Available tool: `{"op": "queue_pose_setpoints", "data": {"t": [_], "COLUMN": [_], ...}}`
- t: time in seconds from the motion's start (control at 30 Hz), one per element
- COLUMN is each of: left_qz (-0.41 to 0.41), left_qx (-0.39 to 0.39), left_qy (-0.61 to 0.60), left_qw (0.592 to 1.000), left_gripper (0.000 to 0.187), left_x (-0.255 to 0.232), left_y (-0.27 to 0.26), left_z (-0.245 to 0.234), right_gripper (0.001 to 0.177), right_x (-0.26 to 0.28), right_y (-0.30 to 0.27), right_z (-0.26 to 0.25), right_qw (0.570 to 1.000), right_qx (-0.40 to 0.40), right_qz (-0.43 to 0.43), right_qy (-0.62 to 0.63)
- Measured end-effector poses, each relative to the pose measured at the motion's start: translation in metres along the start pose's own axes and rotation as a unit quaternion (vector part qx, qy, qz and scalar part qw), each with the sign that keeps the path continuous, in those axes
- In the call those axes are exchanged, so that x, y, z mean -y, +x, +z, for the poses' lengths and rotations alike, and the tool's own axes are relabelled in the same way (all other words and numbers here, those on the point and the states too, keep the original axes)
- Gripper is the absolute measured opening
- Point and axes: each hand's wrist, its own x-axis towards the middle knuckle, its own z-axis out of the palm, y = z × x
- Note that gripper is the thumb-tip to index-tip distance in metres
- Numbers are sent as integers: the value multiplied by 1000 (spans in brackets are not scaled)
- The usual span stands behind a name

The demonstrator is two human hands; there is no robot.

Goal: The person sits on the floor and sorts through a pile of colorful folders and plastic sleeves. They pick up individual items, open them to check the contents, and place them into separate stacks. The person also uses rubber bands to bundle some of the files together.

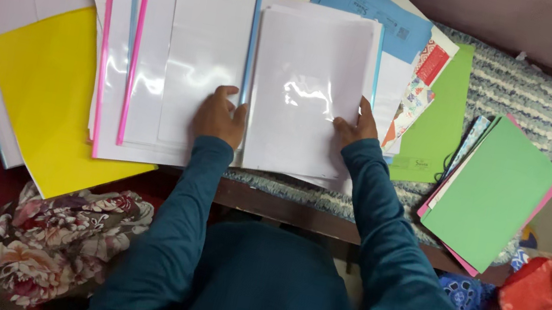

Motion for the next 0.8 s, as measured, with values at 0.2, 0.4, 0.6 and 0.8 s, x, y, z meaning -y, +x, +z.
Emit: {"op": "queue_pose_setpoints", "data": {"t": [0.2,0.4,0.6,0.8], "left_qz": [-42,-23,43,-47], "left_qx": [66,74,35,81], "left_qy": [-50,6,16,-183], "left_qw": [996,997,998,979], "left_gripper": [45,51,71,83], "left_x": [2,6,6,11], "left_y": [6,3,10,24], "left_z": [6,8,26,51], "right_gripper": [70,62,68,86], "right_x": [27,21,13,22], "right_y": [-8,-13,-7,-7], "right_z": [13,11,9,11], "right_qw": [996,981,998,961], "right_qx": [10,-19,-41,9], "right_qz": [83,154,-25,80], "right_qy": [40,117,-32,-263]}}
